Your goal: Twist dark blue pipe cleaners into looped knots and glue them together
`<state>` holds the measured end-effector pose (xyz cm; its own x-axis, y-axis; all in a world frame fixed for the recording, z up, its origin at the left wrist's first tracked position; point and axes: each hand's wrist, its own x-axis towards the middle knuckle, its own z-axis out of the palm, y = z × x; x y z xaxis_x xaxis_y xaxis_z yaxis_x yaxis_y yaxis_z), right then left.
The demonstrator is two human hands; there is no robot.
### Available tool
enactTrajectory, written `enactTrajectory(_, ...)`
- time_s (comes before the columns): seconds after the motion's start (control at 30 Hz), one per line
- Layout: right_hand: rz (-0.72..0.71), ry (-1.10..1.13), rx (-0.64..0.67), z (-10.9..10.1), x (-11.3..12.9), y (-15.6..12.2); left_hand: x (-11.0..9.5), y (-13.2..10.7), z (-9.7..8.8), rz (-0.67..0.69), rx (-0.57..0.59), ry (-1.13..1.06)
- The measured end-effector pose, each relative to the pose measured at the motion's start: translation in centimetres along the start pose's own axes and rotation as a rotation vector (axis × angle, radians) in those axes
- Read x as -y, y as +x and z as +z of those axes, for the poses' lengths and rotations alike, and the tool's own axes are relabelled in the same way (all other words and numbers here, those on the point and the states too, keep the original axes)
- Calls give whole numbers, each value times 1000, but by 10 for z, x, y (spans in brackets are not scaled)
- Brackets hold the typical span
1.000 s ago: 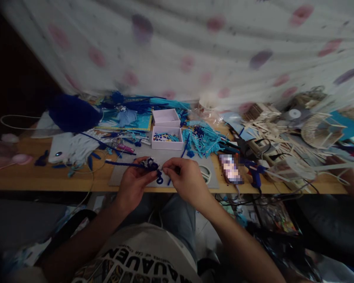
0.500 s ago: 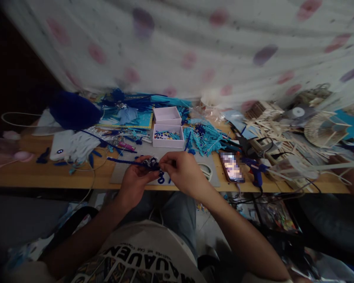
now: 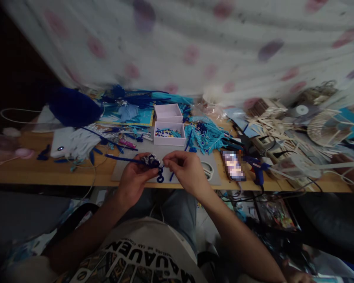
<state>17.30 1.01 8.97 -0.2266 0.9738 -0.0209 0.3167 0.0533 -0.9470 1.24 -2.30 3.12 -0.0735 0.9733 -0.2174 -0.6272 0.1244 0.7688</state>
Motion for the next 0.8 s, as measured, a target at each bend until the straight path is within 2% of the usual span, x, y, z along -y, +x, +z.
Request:
enactTrajectory(0.3,91,227,-19,7,0,-3,-2,-2,2,30,11,4)
enactTrajectory(0.63,54,196,0,4,0,-4,-3,-4,1,80,58,134)
enactTrajectory(0.8,1,206,-103,14,-5,-13,-4,-3,2,106,44,149)
